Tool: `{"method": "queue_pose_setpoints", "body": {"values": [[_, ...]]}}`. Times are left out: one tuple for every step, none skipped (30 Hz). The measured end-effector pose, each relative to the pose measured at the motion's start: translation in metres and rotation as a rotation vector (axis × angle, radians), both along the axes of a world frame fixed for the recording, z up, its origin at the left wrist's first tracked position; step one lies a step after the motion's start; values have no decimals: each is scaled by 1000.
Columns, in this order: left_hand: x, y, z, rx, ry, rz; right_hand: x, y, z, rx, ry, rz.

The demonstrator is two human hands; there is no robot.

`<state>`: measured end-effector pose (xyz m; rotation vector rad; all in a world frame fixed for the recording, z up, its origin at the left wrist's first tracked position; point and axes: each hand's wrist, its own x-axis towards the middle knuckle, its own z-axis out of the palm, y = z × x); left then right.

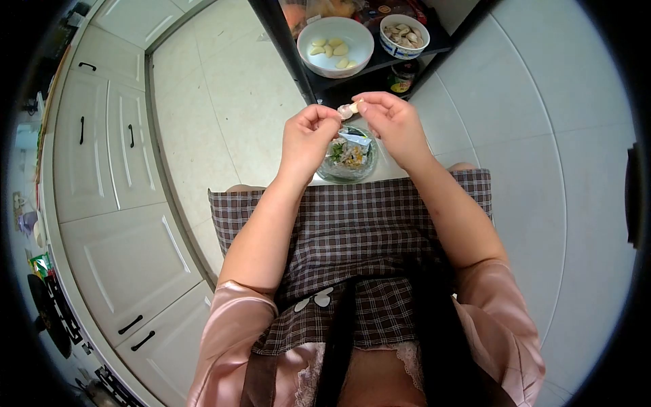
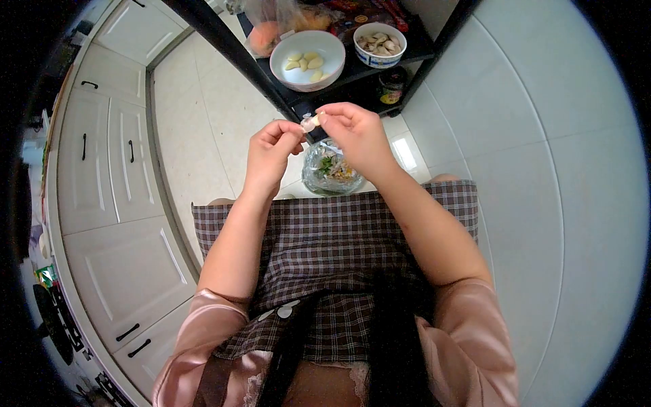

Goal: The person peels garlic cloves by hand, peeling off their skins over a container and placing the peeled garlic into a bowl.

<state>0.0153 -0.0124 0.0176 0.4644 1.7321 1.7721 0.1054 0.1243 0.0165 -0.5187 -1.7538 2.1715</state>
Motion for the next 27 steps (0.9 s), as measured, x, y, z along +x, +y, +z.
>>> {"method": "queue_pose_setpoints", "body": {"values": [[0,0,1,-3,12,12,-1,1,0,33,15,-26],[0,0,-2,-3,12,12,-1,1,-1,66,29,-51],[0,0,-5,6,38,21,-1,1,-1,66,28,-51],[0,0,-6,16,64,31,-1,-1,-1,60,21,-93],[-1,-1,-7,15,64,32,-2,-1,-1,54,14,-135],[-2,-2,-5,-10,84,51,-2,1,-1,53,13,-134],[-3,-3,-4,-35,104,69,-2,5,-1,80,27,-147],[-3,-3,-4,-34,103,69,-2,8,-1,108,41,-161],[-2,-2,-6,-34,109,52,-2,7,-3,109,41,-161],[-2,-2,-7,-34,115,35,-2,5,-7,216,67,-136],[-2,-1,-11,-34,116,37,-2,3,-9,323,94,-108],[-2,0,-14,-59,144,6,0,1,-5,348,28,-48],[-1,1,-15,-85,171,-26,0,-1,-6,347,28,-47],[1,2,-16,-78,179,-23,0,-3,-7,375,13,-26],[1,2,-14,-78,178,-24,0,-5,-8,403,-3,-6],[2,2,-13,-107,204,-36,0,-5,-7,372,-19,2],[2,2,-12,-135,232,-48,0,-4,-8,372,-19,2],[1,2,-12,-135,233,-48,-1,-3,-11,395,-22,6],[1,2,-13,-124,240,-38,-1,-2,-12,418,-26,11],[1,3,-13,-114,247,-28,-1,-3,-11,418,-26,11],[3,4,-11,-114,247,-28,-1,-3,-11,400,1,2],[4,6,-6,-61,120,-7,-1,-3,-10,382,28,-6],[5,7,-4,-10,-8,16,-1,-3,-10,381,27,-5],[5,6,-5,-11,-9,16,0,-3,-9,392,21,-2],[4,5,-6,-27,-17,3,0,-2,-8,403,14,1],[3,5,-7,-42,-26,-9,0,-1,-7,403,14,1],[3,5,-7,-42,-26,-9,1,-1,-7,386,3,14]]}}
